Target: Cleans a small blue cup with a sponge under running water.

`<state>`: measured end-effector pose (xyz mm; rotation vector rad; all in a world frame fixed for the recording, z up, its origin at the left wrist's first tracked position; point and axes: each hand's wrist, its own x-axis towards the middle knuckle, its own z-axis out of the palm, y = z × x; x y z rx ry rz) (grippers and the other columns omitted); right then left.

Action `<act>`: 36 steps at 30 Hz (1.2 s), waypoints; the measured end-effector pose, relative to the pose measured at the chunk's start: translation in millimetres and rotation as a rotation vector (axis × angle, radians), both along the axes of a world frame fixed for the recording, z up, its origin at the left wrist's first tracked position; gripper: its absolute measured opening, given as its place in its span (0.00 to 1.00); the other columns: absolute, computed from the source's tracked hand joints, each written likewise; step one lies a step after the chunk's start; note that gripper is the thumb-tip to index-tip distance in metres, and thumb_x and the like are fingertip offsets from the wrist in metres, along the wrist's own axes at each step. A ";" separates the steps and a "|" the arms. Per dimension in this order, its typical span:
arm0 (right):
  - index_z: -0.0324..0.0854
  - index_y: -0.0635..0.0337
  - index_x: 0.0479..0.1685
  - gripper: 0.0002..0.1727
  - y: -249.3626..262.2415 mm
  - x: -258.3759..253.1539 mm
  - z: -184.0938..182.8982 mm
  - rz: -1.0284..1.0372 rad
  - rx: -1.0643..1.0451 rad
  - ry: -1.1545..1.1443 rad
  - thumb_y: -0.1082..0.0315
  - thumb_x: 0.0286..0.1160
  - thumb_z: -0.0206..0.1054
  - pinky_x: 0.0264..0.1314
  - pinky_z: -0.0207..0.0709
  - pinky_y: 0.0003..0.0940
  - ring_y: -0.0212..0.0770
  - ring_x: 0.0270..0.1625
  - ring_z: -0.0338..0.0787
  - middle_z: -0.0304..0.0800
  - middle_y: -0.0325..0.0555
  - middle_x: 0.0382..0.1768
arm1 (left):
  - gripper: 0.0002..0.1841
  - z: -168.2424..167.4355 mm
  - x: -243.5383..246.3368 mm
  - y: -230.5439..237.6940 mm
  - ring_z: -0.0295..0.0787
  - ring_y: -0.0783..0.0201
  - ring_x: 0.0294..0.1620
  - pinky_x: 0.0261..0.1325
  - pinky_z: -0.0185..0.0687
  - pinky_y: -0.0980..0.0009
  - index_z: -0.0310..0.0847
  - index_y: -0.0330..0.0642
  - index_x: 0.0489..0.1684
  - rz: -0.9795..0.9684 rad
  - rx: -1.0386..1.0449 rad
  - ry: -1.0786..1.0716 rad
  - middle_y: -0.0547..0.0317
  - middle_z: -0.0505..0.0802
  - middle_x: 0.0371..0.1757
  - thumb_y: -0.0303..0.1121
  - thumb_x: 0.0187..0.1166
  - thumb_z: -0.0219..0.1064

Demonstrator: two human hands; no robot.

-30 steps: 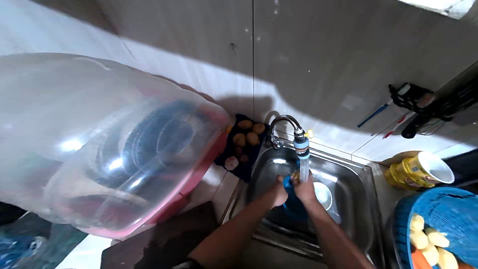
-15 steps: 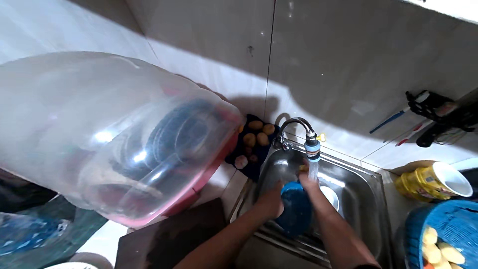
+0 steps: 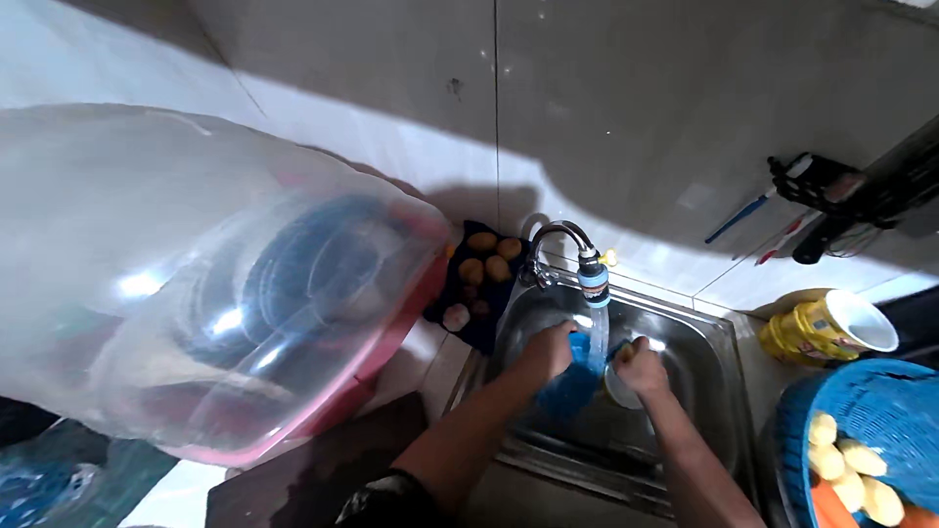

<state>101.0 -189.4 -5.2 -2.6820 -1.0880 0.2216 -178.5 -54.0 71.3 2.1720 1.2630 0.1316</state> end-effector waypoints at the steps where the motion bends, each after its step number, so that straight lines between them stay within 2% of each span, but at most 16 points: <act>1: 0.77 0.30 0.64 0.45 -14.8 4.4 -12.9 0.096 -0.005 -0.098 0.28 0.35 0.79 0.48 0.82 0.71 0.54 0.56 0.89 0.88 0.41 0.56 | 0.20 2.2 19.4 0.4 0.93 0.57 0.55 0.55 0.90 0.41 0.78 0.76 0.69 -0.017 0.030 -0.003 0.67 0.95 0.55 0.49 0.77 0.64; 2: 0.79 0.25 0.63 0.41 -25.6 13.4 -40.5 0.190 0.014 -0.201 0.28 0.38 0.78 0.55 0.77 0.73 0.56 0.66 0.82 0.82 0.40 0.66 | 0.20 1.7 38.2 0.2 0.92 0.57 0.56 0.57 0.89 0.40 0.81 0.71 0.66 -0.030 0.072 -0.015 0.66 0.94 0.55 0.51 0.75 0.66; 3: 0.80 0.24 0.62 0.39 -34.0 22.2 -69.4 0.254 0.048 -0.264 0.30 0.39 0.79 0.56 0.75 0.73 0.59 0.69 0.78 0.76 0.45 0.72 | 0.21 -3.1 56.7 0.1 0.91 0.56 0.56 0.56 0.88 0.40 0.84 0.66 0.62 -0.038 0.118 -0.035 0.64 0.94 0.54 0.53 0.69 0.69; 6: 0.82 0.24 0.63 0.35 -53.8 24.4 -118.2 0.278 0.083 -0.223 0.40 0.44 0.84 0.56 0.85 0.62 0.56 0.65 0.83 0.77 0.50 0.71 | 0.21 -32.9 110.4 11.5 0.89 0.60 0.60 0.60 0.87 0.47 0.83 0.69 0.56 -0.058 0.214 -0.098 0.67 0.92 0.57 0.60 0.66 0.70; 8: 0.86 0.27 0.61 0.32 -55.6 16.8 -113.2 0.296 0.073 -0.114 0.43 0.47 0.84 0.63 0.83 0.60 0.55 0.66 0.84 0.80 0.50 0.70 | 0.22 -31.7 136.0 15.3 0.88 0.56 0.62 0.59 0.86 0.43 0.82 0.66 0.57 -0.102 0.231 -0.071 0.64 0.91 0.60 0.56 0.65 0.71; 10: 0.89 0.33 0.56 0.27 -52.5 14.3 -96.4 0.406 0.003 -0.030 0.38 0.54 0.78 0.70 0.80 0.59 0.50 0.67 0.86 0.88 0.45 0.63 | 0.24 -15.1 148.9 13.0 0.88 0.53 0.59 0.53 0.86 0.40 0.81 0.61 0.55 -0.145 0.214 -0.002 0.61 0.91 0.57 0.49 0.57 0.75; 13: 0.86 0.43 0.64 0.34 -47.0 12.1 -68.6 0.541 -0.095 0.043 0.34 0.60 0.72 0.82 0.68 0.57 0.45 0.74 0.82 0.90 0.39 0.64 | 0.26 -7.1 154.7 13.6 0.89 0.53 0.56 0.48 0.87 0.40 0.79 0.58 0.55 -0.140 0.198 0.008 0.60 0.91 0.54 0.45 0.52 0.76; 17: 0.83 0.42 0.67 0.38 -46.0 12.6 -103.2 0.368 -0.022 -0.039 0.32 0.57 0.73 0.71 0.79 0.62 0.52 0.68 0.87 0.90 0.46 0.63 | 0.24 -28.2 124.2 22.9 0.90 0.62 0.54 0.50 0.89 0.48 0.79 0.65 0.57 -0.096 0.139 -0.145 0.68 0.92 0.52 0.44 0.58 0.74; 20: 0.84 0.37 0.63 0.33 -49.6 16.8 -117.8 0.245 -0.083 0.060 0.31 0.60 0.71 0.53 0.86 0.67 0.54 0.53 0.94 0.95 0.45 0.51 | 0.30 -49.2 85.9 34.7 0.88 0.64 0.63 0.64 0.87 0.50 0.79 0.63 0.70 -0.109 -0.006 -0.255 0.67 0.92 0.61 0.49 0.64 0.76; 22: 0.84 0.39 0.64 0.36 -55.6 20.0 -105.8 0.152 -0.153 0.157 0.28 0.60 0.68 0.56 0.84 0.70 0.56 0.55 0.93 0.95 0.48 0.52 | 0.26 -67.8 64.8 44.7 0.89 0.70 0.63 0.66 0.88 0.56 0.75 0.68 0.74 -0.030 -0.108 -0.341 0.73 0.92 0.64 0.54 0.75 0.68; 24: 0.83 0.40 0.61 0.37 -63.1 31.0 -109.9 0.081 -0.240 0.066 0.27 0.59 0.64 0.51 0.84 0.71 0.56 0.53 0.94 0.94 0.48 0.51 | 0.29 -79.9 48.4 49.3 0.90 0.71 0.61 0.64 0.90 0.60 0.68 0.73 0.81 0.100 -0.137 -0.451 0.73 0.91 0.65 0.60 0.79 0.64; 27: 0.78 0.41 0.69 0.36 -72.8 38.8 -101.1 0.056 -0.218 -0.057 0.32 0.62 0.67 0.52 0.83 0.72 0.62 0.57 0.91 0.89 0.56 0.59 | 0.33 -75.2 29.7 52.6 0.90 0.67 0.63 0.61 0.92 0.63 0.59 0.66 0.86 0.282 -0.097 -0.733 0.65 0.88 0.70 0.58 0.83 0.63; 29: 0.74 0.37 0.74 0.45 -76.3 42.6 -97.0 0.087 -0.190 -0.013 0.35 0.49 0.80 0.57 0.80 0.75 0.68 0.62 0.87 0.84 0.61 0.66 | 0.34 -74.5 20.7 57.4 0.86 0.65 0.70 0.64 0.91 0.63 0.55 0.60 0.89 0.336 -0.048 -0.876 0.61 0.82 0.78 0.57 0.86 0.60; 31: 0.73 0.30 0.73 0.52 -75.5 49.6 -110.7 0.130 -0.198 0.059 0.40 0.31 0.88 0.53 0.82 0.74 0.67 0.59 0.87 0.85 0.59 0.64 | 0.34 -78.3 19.5 65.2 0.88 0.63 0.66 0.60 0.93 0.62 0.54 0.58 0.89 0.376 -0.011 -0.958 0.59 0.81 0.78 0.56 0.86 0.61; 34: 0.74 0.29 0.76 0.48 -75.4 43.2 -88.6 0.197 -0.236 0.239 0.39 0.41 0.85 0.59 0.81 0.73 0.65 0.62 0.88 0.87 0.57 0.65 | 0.33 -62.2 19.1 63.9 0.88 0.65 0.59 0.56 0.91 0.66 0.62 0.53 0.83 0.389 0.135 -0.692 0.57 0.82 0.73 0.58 0.83 0.62; 36: 0.75 0.37 0.77 0.48 -73.0 40.9 -66.2 0.204 -0.308 0.331 0.35 0.46 0.80 0.62 0.80 0.71 0.60 0.62 0.89 0.90 0.54 0.62 | 0.32 -46.3 13.1 50.1 0.85 0.58 0.65 0.63 0.89 0.57 0.70 0.60 0.77 0.327 0.171 -0.336 0.54 0.81 0.74 0.61 0.75 0.66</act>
